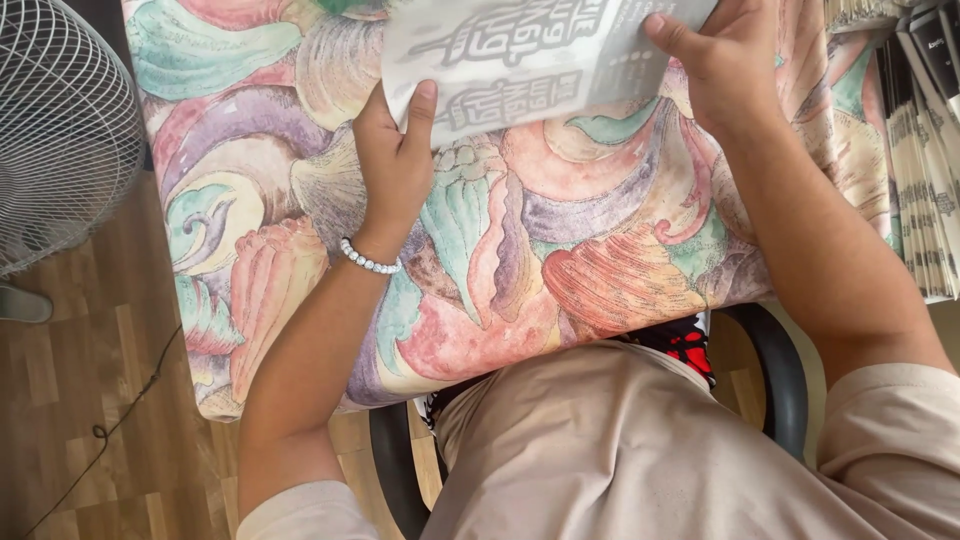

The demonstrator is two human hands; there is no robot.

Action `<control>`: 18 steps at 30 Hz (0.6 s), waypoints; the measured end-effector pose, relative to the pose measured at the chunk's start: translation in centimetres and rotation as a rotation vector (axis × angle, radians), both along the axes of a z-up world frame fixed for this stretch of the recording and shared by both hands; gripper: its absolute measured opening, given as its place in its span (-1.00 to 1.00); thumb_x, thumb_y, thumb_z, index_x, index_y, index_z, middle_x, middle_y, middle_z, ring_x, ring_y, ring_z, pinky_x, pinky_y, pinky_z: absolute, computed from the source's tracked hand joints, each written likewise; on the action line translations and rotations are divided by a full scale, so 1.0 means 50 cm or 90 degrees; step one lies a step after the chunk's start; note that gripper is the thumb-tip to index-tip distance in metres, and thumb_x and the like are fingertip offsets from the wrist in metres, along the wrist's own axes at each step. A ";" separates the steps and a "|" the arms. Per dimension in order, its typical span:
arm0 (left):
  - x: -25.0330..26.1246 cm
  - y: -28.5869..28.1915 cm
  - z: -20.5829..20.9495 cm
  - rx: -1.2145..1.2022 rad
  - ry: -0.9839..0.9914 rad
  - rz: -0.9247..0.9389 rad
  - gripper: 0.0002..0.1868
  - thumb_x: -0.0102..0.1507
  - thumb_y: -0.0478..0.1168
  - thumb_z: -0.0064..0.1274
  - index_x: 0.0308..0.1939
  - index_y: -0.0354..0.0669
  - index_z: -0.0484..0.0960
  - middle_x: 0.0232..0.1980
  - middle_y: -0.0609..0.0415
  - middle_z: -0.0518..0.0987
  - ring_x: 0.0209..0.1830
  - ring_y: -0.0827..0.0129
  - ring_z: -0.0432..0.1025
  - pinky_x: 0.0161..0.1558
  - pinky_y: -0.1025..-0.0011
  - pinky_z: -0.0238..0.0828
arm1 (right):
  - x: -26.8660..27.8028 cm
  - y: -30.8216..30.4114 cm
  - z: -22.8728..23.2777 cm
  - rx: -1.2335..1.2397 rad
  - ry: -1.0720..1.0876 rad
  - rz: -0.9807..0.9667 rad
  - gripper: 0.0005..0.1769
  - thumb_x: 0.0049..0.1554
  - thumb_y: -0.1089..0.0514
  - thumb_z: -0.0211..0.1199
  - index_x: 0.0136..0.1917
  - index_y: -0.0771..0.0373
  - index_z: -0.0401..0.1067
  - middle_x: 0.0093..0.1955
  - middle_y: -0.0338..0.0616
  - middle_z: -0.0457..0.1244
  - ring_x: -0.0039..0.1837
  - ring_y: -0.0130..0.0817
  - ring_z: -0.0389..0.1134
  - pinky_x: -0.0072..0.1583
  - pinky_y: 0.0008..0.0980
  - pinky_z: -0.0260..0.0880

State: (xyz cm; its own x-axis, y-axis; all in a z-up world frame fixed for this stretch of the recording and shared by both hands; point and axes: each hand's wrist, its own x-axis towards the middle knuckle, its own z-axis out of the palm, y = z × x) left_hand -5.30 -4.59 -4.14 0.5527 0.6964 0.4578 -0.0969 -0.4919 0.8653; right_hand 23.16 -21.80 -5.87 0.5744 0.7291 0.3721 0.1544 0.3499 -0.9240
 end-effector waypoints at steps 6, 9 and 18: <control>0.001 -0.018 0.015 -0.049 -0.001 -0.045 -0.60 0.46 0.02 -0.15 0.17 -0.20 0.52 0.10 0.01 0.64 0.17 0.20 0.55 0.15 0.33 0.61 | -0.030 -0.003 0.019 -0.074 0.033 -0.009 -0.58 0.25 0.44 0.43 0.21 0.14 0.31 0.21 -0.15 0.35 0.27 -0.24 0.46 0.34 -0.26 0.59; 0.003 -0.023 0.010 -0.023 0.012 0.001 -0.61 0.45 0.04 -0.15 0.04 -0.20 0.56 -0.12 0.13 0.64 -0.10 0.42 0.54 -0.08 0.46 0.50 | -0.025 0.001 0.002 -0.034 0.047 -0.024 -0.50 0.26 0.54 0.41 0.30 0.17 0.29 0.22 -0.13 0.33 0.19 -0.20 0.47 0.27 -0.23 0.64; 0.000 0.012 0.000 0.029 0.088 0.021 -0.69 0.43 -0.04 -0.04 -0.09 -0.22 0.63 -0.30 0.13 0.62 -0.39 0.48 0.50 -0.50 0.63 0.39 | -0.009 -0.002 0.002 -0.118 -0.009 -0.067 -0.63 0.19 0.42 0.49 0.13 0.18 0.38 0.21 -0.19 0.39 0.29 -0.27 0.47 0.37 -0.31 0.59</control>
State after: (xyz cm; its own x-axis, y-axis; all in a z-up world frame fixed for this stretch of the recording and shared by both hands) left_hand -5.29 -3.97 -4.13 0.5904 0.6950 0.4104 0.0383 -0.5321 0.8458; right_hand 22.71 -21.89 -5.75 0.6464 0.7224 0.2458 0.1947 0.1553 -0.9685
